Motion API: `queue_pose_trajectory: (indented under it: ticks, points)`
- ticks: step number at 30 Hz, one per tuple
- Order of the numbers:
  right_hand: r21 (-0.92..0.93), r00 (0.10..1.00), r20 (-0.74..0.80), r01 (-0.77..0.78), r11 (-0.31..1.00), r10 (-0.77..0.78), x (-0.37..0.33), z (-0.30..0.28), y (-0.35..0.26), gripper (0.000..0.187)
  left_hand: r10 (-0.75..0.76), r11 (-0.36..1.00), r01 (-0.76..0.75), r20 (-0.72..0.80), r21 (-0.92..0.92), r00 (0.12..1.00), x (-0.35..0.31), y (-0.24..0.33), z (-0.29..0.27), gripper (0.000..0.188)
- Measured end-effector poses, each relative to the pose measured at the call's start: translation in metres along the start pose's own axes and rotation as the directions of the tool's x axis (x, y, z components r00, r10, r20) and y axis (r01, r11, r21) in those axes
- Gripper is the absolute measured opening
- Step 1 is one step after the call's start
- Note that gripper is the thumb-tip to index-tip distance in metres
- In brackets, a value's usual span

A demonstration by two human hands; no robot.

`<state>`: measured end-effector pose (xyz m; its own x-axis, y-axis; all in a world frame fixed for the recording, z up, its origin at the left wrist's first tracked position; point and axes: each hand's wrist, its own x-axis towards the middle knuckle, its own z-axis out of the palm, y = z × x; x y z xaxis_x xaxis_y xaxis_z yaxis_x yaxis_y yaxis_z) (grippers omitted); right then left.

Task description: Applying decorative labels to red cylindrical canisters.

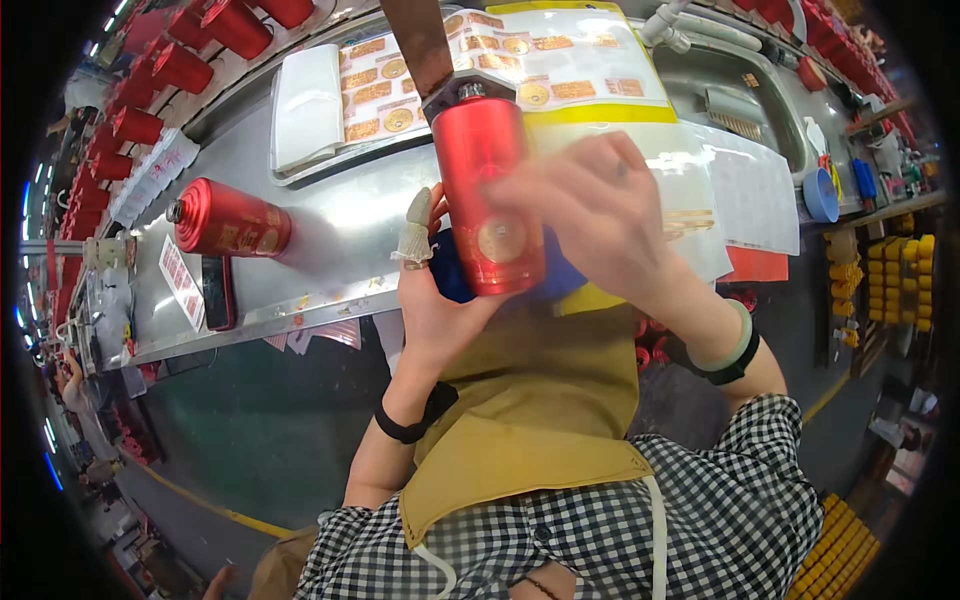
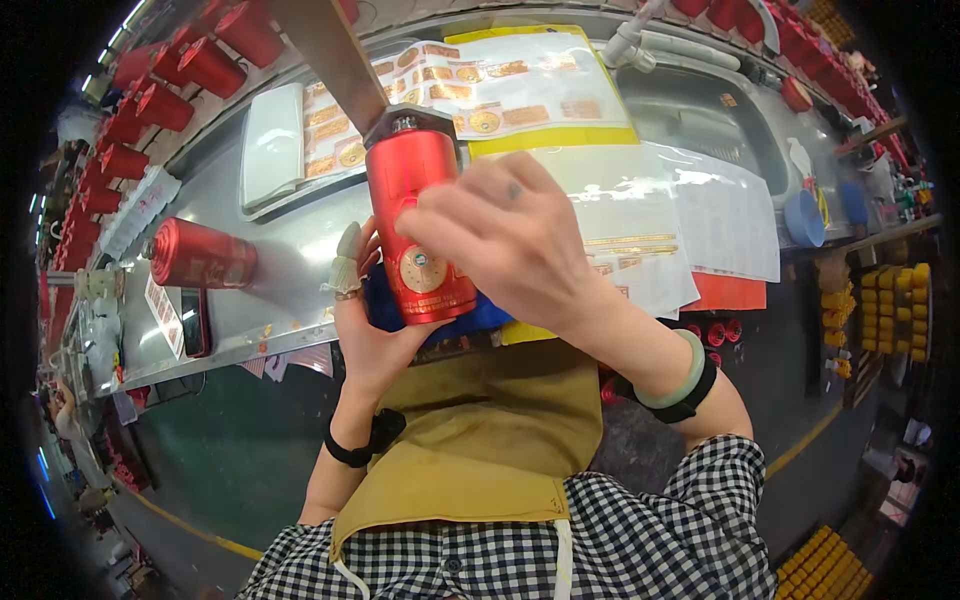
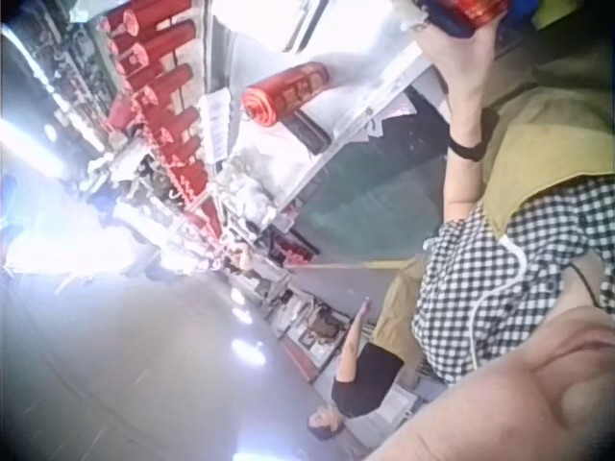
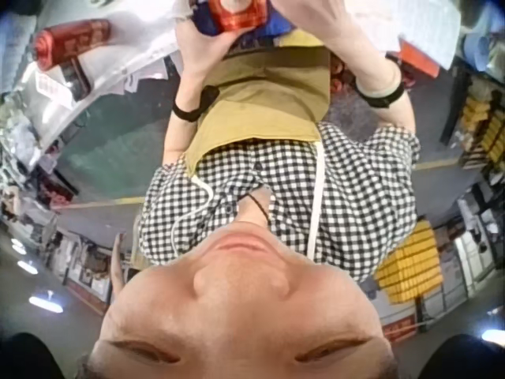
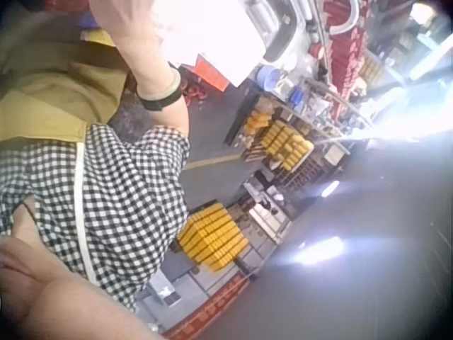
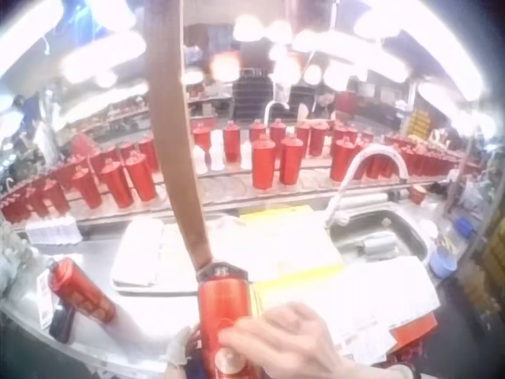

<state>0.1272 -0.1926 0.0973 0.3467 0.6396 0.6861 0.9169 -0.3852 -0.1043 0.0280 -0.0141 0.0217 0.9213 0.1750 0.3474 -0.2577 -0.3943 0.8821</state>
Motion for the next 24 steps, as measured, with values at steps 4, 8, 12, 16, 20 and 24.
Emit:
queue_pose_trajectory:
  ticks: [4, 8, 12, 16, 20, 24]
  points:
    - [0.311, 0.994, 0.012, 0.103, 0.945, -0.113, -0.036, 0.003, -0.035, 0.019, -0.006, 0.999, 0.006, -0.005, -0.041, 1.0, -0.002, -0.004, -0.002, 0.093]
    - [0.272, 0.976, 0.025, -0.215, 0.938, 0.216, -0.008, 0.005, -0.002, 0.017, 0.056, 0.995, -0.062, -0.072, -0.079, 0.996, -0.004, 0.003, 0.0, 0.086]
    - [0.452, 0.81, 0.058, -0.543, 0.708, 0.584, -0.018, -0.01, 0.008, 0.027, 0.22, 0.844, -0.248, 0.115, 0.475, 0.969, -0.008, 0.01, -0.006, 0.057]
    - [0.367, 0.731, 0.199, -0.673, 0.642, 0.653, -0.052, -0.03, 0.018, 0.026, 0.241, 0.844, -0.241, 0.064, 0.478, 0.968, -0.008, 0.006, -0.002, 0.058]
    - [0.144, 0.639, 0.196, -0.769, 0.623, 0.744, -0.1, -0.062, 0.054, 0.035, 0.243, 0.886, -0.235, 0.032, 0.401, 0.97, -0.011, 0.0, 0.005, 0.056]
    - [-0.261, 0.352, 0.136, -0.889, 0.376, 0.926, -0.165, -0.137, 0.113, 0.037, 0.276, 0.875, -0.256, 0.012, 0.411, 0.961, -0.013, -0.006, 0.004, 0.058]
